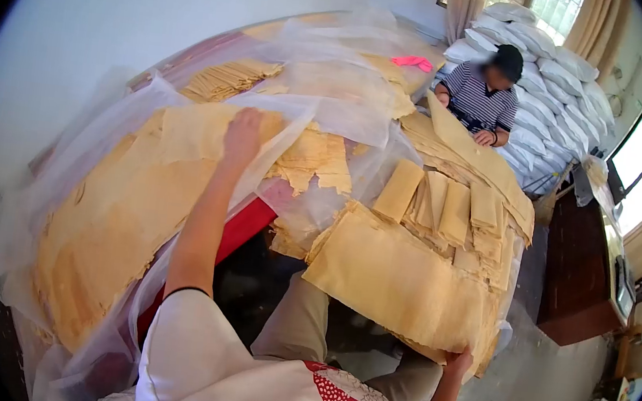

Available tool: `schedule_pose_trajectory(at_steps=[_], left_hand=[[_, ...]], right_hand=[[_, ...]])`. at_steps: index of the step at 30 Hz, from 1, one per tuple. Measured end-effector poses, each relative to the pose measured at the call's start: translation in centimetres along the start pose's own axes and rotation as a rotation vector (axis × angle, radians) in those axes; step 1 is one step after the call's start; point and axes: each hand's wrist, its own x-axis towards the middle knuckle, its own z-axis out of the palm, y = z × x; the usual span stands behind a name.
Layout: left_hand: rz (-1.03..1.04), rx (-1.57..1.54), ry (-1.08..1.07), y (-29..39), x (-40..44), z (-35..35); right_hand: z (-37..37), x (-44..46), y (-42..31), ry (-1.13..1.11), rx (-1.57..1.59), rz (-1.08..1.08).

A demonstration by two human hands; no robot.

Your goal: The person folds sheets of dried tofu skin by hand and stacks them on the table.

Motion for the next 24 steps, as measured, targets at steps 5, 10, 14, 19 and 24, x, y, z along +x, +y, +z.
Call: schedule_pose_trajectory(at_steps=[5, 10, 14, 19, 24], left_hand=[[-0.139, 0.176, -0.407, -6.2, -4.8, 5.3], [-0.076, -0.039, -0.627, -4.6, -6.5, 8.4], [-0.091, -0.040, -0.533, -4.6, -7.0, 9.5], [-0.216, -0.044, -0.514, -4.6, -5.6, 7.4], [-0.292, -0.229, -0.253, -4.0, 2.8, 4.5]], right_hand=[[-0.6, -1.3, 0.3, 0.074, -0.050, 0.000], [-0.5, -2.0, -0.3, 0.050, -0.103, 0.024], [0.3, -2.6, -0.9, 0.048, -0.111, 0.041], [-0.7, -2.7, 0.2, 0.050, -0.111, 0.026], [-2.3, -2.1, 0.3, 0.015, -0.124, 0.027]])
